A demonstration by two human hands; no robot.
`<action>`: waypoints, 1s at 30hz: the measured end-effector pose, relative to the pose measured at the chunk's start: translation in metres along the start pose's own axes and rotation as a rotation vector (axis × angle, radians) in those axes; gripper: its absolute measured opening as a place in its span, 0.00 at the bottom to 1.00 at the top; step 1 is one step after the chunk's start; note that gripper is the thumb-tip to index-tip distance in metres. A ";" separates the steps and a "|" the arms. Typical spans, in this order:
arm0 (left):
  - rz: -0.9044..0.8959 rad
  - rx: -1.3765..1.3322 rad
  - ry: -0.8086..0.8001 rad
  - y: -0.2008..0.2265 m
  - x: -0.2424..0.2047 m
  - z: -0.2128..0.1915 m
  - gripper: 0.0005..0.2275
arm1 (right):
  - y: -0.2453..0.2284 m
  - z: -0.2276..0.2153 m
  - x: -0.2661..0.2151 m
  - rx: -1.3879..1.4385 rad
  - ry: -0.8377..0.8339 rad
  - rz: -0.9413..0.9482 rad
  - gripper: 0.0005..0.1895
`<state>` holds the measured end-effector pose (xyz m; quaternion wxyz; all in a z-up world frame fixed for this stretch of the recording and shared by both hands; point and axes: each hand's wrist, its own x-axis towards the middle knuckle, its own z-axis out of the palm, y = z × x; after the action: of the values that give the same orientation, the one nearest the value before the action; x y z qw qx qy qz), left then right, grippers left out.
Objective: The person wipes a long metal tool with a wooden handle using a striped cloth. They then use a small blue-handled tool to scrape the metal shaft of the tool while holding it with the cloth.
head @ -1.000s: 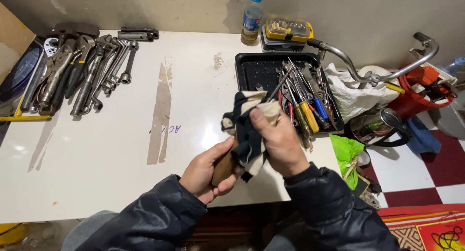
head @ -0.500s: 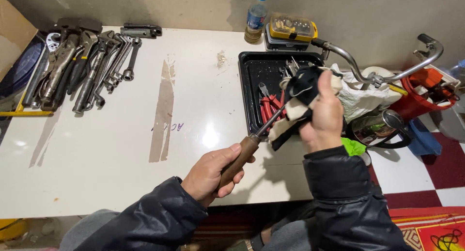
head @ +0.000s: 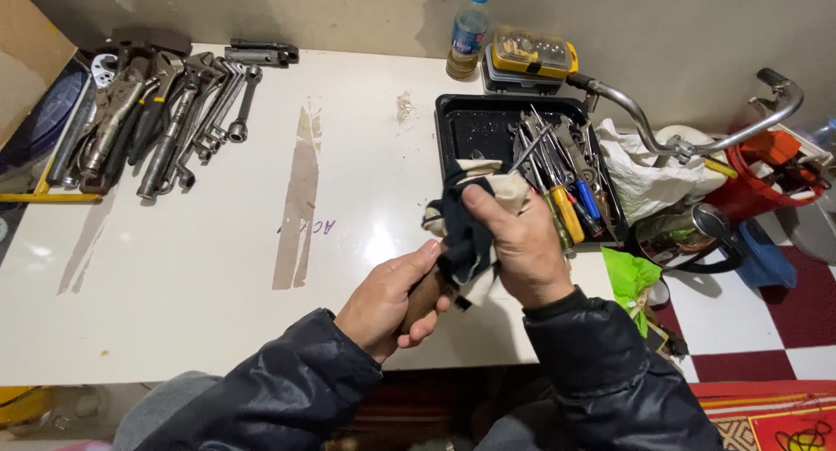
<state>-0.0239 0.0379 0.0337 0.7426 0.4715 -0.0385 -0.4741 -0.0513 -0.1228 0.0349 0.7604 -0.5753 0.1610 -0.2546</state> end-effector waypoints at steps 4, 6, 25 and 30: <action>-0.017 0.018 0.000 0.004 -0.007 -0.002 0.19 | -0.037 0.023 0.002 -0.060 0.115 -0.041 0.10; -0.021 0.083 -0.001 0.003 -0.014 -0.003 0.18 | -0.026 -0.010 0.029 0.080 0.250 -0.033 0.12; 0.328 0.006 0.330 0.004 0.019 -0.012 0.18 | 0.006 -0.031 0.008 0.307 -0.290 0.131 0.30; 0.377 -0.003 0.333 0.003 0.024 -0.017 0.16 | 0.010 -0.014 -0.014 0.242 -0.380 0.157 0.35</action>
<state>-0.0002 0.0319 0.0175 0.8146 0.5266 -0.0020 -0.2431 -0.0681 -0.1243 0.0206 0.8579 -0.5033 0.0277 -0.0994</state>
